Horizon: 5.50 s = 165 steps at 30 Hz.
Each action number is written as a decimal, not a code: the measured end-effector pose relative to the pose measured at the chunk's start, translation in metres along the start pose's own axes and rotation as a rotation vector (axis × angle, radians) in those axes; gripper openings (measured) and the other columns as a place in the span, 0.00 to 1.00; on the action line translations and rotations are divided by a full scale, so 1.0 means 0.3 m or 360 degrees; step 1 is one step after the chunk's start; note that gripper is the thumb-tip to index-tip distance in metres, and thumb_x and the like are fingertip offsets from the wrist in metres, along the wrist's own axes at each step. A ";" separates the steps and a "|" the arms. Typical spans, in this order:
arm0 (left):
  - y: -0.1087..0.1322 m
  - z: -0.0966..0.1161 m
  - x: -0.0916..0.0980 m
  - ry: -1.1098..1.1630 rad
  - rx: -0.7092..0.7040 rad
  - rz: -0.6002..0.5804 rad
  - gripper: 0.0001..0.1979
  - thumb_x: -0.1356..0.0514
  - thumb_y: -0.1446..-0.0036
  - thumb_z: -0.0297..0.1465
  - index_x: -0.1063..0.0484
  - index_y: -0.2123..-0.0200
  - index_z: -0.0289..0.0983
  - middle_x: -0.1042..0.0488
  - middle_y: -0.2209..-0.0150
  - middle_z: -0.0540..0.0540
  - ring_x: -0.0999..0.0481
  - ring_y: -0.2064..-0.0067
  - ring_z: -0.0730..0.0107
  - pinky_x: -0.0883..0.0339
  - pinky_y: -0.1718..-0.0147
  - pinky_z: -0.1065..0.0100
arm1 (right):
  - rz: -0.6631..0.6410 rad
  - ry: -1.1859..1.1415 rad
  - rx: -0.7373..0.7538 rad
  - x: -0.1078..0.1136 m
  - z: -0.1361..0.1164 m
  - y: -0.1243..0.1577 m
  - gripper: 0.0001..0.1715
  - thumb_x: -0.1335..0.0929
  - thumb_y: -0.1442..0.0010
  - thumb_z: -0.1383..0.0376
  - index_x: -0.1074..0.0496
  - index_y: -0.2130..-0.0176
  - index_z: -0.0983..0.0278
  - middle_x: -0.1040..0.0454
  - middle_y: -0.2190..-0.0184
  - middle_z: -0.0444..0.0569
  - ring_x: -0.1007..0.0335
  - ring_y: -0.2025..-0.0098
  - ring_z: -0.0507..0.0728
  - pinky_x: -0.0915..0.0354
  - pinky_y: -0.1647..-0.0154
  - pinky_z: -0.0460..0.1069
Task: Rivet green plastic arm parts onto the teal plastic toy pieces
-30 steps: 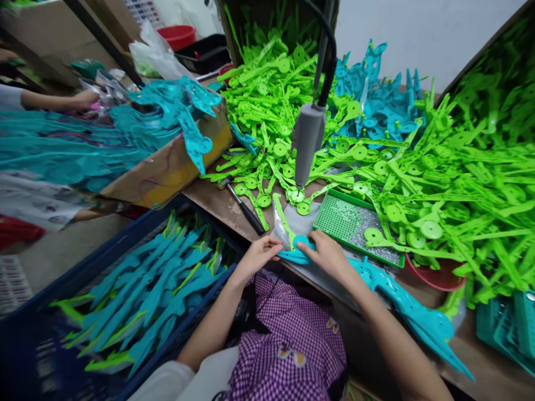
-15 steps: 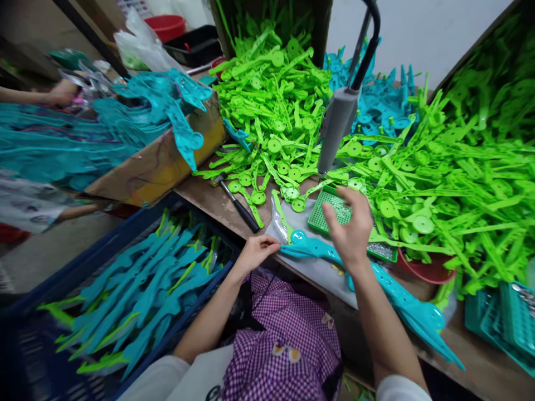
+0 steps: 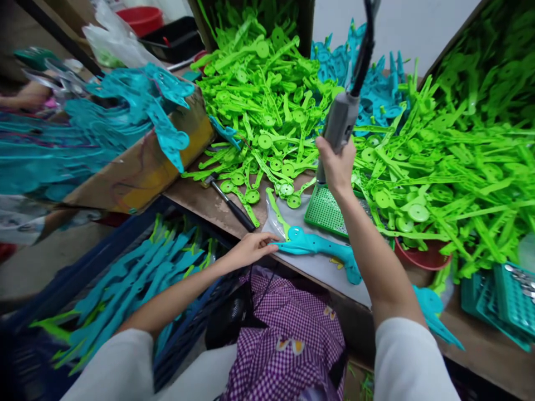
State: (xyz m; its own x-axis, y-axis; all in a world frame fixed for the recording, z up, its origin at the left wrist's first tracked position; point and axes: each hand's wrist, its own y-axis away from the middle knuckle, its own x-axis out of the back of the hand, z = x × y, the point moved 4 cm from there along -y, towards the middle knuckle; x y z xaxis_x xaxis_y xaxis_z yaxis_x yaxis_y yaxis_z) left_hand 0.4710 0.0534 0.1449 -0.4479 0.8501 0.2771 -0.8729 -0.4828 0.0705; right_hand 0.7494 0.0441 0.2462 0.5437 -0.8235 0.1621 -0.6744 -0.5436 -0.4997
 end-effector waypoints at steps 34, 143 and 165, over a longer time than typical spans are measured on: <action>0.035 -0.126 -0.092 0.0016 0.0340 0.0161 0.18 0.46 0.38 0.42 0.27 0.53 0.36 0.32 0.78 0.52 0.30 0.76 0.74 0.38 0.77 0.75 | 0.0307 -0.0552 -0.0190 0.110 0.160 0.052 0.24 0.32 0.48 0.45 0.31 0.73 0.63 0.36 0.85 0.37 0.37 0.87 0.49 0.42 0.88 0.44; 0.054 -0.155 -0.064 0.0972 0.0598 0.0694 0.20 0.38 0.47 0.46 0.39 0.66 0.36 0.27 0.76 0.52 0.24 0.80 0.72 0.33 0.84 0.76 | 0.0436 -0.0731 -0.0092 0.120 0.130 0.027 0.24 0.30 0.52 0.45 0.30 0.67 0.61 0.38 0.84 0.38 0.38 0.87 0.51 0.41 0.90 0.46; 0.033 -0.127 -0.028 0.0980 0.0756 0.0287 0.26 0.37 0.51 0.47 0.29 0.58 0.31 0.30 0.77 0.52 0.25 0.78 0.72 0.33 0.81 0.74 | -0.0252 -0.1133 -0.0351 0.074 -0.142 0.382 0.29 0.31 0.54 0.38 0.27 0.69 0.60 0.34 0.84 0.42 0.37 0.84 0.53 0.42 0.86 0.48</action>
State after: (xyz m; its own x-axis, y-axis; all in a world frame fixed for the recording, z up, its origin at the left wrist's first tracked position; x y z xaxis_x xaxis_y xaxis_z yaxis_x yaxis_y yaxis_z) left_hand 0.4588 0.0494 0.1068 -0.7219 0.6466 -0.2463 -0.6628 -0.5440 0.5145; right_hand 0.6629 -0.0434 0.2287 0.7828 -0.4704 -0.4075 -0.6052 -0.7278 -0.3225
